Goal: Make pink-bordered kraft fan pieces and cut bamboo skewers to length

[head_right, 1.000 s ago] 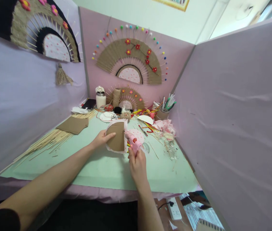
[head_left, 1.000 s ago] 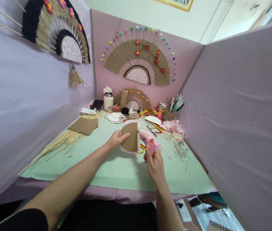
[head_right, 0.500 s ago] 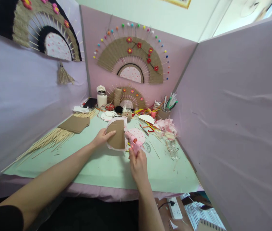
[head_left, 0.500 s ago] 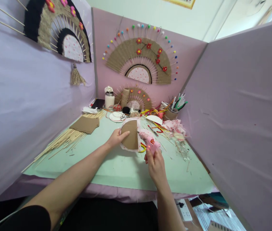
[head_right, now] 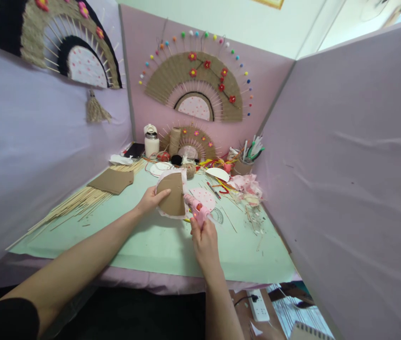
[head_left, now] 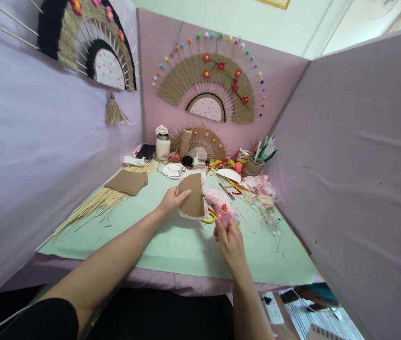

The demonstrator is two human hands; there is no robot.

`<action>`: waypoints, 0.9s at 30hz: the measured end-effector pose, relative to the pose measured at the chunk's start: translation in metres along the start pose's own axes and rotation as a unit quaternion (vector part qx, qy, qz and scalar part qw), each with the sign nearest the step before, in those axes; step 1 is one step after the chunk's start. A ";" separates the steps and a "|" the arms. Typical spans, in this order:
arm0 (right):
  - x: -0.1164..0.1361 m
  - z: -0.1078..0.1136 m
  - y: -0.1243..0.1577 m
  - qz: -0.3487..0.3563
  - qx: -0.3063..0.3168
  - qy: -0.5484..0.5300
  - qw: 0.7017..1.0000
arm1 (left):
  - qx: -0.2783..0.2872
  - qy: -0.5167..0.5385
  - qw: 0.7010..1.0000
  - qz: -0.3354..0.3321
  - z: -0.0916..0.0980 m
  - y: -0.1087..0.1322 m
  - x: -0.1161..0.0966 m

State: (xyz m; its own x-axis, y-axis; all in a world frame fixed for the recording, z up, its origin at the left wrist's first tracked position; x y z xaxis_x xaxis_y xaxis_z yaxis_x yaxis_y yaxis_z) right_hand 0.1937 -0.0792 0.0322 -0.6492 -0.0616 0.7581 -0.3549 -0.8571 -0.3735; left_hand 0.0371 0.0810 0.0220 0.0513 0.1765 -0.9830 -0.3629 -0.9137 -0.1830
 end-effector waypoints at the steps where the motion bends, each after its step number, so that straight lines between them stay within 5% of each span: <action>1: 0.000 0.000 0.000 0.000 0.004 0.000 1.000 | -0.008 0.002 1.000 -0.002 0.001 0.000 -0.001; 27: 0.000 -0.001 0.000 0.005 0.013 0.014 1.000 | -0.044 0.031 0.999 -0.001 0.006 0.001 -0.005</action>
State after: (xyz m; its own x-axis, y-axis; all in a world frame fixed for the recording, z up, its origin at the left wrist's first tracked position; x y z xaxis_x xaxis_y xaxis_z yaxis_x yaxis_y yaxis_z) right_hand 0.1931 -0.0788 0.0320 -0.6712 -0.0571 0.7391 -0.3303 -0.8696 -0.3671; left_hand 0.0307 0.0820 0.0264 0.1100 0.1578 -0.9813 -0.2802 -0.9424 -0.1830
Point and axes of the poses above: each hand's wrist, its own y-axis away from the middle knuckle, its own z-axis out of the back of the hand, x = y × z, the point moved 7 cm from there along -y, towards the middle knuckle
